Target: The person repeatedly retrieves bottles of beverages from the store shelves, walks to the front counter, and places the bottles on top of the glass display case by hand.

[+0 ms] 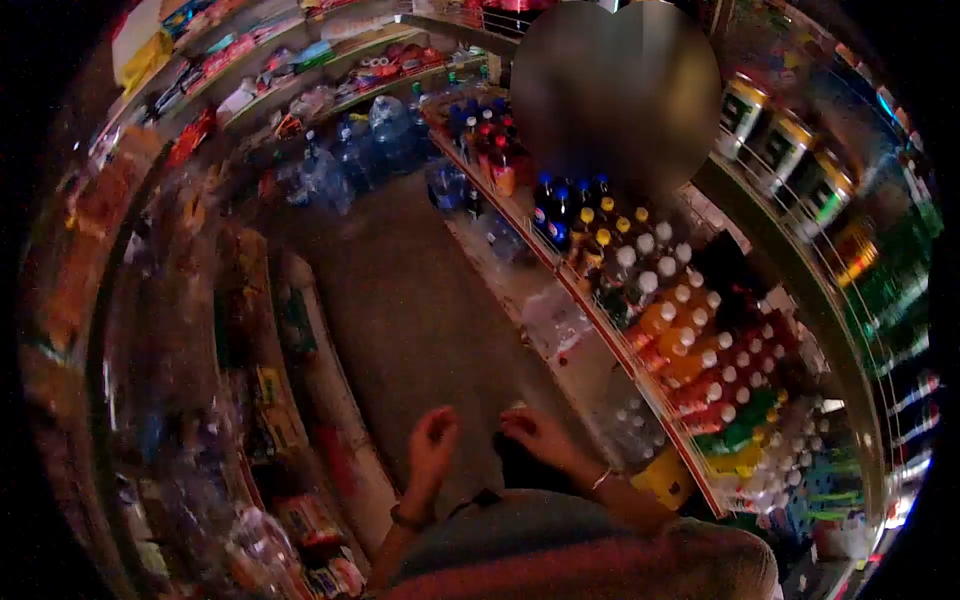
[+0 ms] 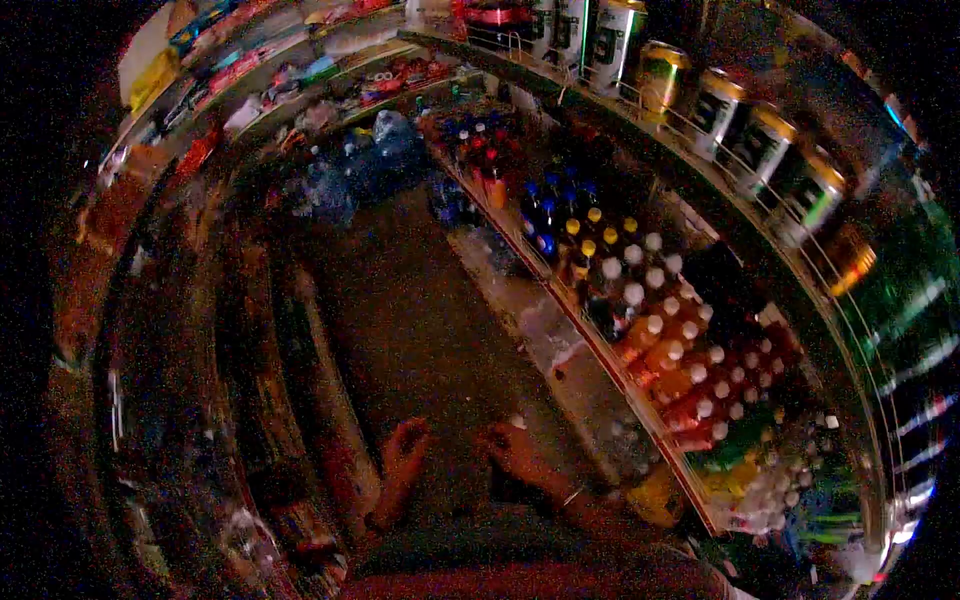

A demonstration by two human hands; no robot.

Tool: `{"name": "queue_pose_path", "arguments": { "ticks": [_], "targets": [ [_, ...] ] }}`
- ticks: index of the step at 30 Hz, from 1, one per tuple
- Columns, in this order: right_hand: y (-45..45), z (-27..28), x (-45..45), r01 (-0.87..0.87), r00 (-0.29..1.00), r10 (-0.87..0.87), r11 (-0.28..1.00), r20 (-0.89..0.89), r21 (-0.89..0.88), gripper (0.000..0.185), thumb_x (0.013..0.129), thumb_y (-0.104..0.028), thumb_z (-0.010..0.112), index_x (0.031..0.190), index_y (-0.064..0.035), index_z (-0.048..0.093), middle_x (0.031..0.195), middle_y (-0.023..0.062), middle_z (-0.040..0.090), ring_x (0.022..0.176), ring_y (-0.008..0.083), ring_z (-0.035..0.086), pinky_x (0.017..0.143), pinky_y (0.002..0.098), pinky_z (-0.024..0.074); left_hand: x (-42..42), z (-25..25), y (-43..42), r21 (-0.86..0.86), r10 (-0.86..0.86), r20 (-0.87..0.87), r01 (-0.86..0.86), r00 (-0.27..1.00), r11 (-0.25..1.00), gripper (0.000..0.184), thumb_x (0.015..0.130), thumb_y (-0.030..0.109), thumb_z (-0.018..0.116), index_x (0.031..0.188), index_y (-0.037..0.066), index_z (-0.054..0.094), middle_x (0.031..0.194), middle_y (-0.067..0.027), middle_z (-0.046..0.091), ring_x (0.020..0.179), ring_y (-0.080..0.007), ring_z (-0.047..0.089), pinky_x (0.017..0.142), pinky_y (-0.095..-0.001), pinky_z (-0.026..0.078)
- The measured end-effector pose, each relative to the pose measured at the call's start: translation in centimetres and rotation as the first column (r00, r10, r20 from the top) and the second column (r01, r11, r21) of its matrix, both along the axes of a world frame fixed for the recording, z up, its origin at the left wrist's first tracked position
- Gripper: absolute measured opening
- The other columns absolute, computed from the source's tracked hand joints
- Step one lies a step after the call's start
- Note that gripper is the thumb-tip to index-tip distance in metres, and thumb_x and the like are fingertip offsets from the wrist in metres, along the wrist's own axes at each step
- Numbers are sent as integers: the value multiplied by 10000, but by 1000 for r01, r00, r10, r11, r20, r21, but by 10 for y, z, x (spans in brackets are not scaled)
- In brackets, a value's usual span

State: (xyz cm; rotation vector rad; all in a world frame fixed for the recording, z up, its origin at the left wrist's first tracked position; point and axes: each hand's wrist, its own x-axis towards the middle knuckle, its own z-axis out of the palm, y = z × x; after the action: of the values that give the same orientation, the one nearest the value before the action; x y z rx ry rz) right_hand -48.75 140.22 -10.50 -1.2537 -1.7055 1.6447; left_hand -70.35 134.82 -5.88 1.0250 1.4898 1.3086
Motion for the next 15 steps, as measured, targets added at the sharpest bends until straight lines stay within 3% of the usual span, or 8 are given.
{"name": "queue_pose_path", "arguments": {
  "ticks": [3,4,6,7,9,12,13,15],
  "targets": [
    [86,24,-11,111,989,-114,993,-95,-36,295,893,-165,603,1149,-22,568,1067,99,633,992,172,604,823,293,495,-13,21,77,-106,12,-80,-20,997,994,287,857,66,606,1135,9,569,1011,-56,619,924,-134,582,823,-272,467],
    [111,47,-11,128,990,-127,991,-53,24,297,893,-192,597,1134,-21,576,1068,119,631,980,191,604,827,319,490,-14,29,97,-172,15,-92,-31,996,985,286,860,71,603,1135,5,568,1011,-58,620,921,-135,583,818,-273,469],
    [175,88,-12,158,986,-165,975,35,158,312,892,-244,585,1106,-17,593,1071,159,628,956,231,606,834,372,479,-16,42,149,-134,-54,-167,32,984,990,283,858,78,603,1127,-4,569,1003,-64,623,912,-137,586,808,-279,478],
    [205,86,-10,190,982,-187,952,-36,240,291,883,-203,596,1117,-30,590,1060,138,630,944,213,610,810,350,487,-16,45,173,-114,-89,-200,67,976,991,282,857,82,602,1123,-8,569,999,-67,625,908,-138,588,802,-281,482],
    [258,77,-1,260,964,-211,881,-164,396,284,865,-120,617,1139,-56,582,1040,95,636,922,176,617,762,304,504,-17,38,217,-64,-115,-45,112,992,992,285,854,87,605,1124,0,573,994,-61,629,896,-135,590,788,-281,484],
    [316,125,2,280,944,-329,770,-20,573,263,859,-75,605,1119,-40,584,985,95,642,850,179,630,738,307,508,-10,29,275,-32,-129,106,133,986,991,274,851,88,604,1112,7,580,979,-54,632,877,-132,589,773,-277,484],
    [340,125,5,294,940,-339,755,-35,586,259,856,-71,604,1112,-39,586,968,98,643,836,182,633,730,308,510,-9,26,295,-28,-133,135,138,982,990,267,851,88,604,1105,8,582,973,-52,632,870,-132,589,770,-275,484],
    [387,122,13,325,931,-358,720,-72,613,249,851,-61,602,1099,-36,590,934,104,643,808,188,640,716,309,514,-13,11,335,-38,-247,34,249,968,968,250,851,80,605,1091,12,585,973,-47,631,867,-132,594,773,-275,485]
  ]
}}
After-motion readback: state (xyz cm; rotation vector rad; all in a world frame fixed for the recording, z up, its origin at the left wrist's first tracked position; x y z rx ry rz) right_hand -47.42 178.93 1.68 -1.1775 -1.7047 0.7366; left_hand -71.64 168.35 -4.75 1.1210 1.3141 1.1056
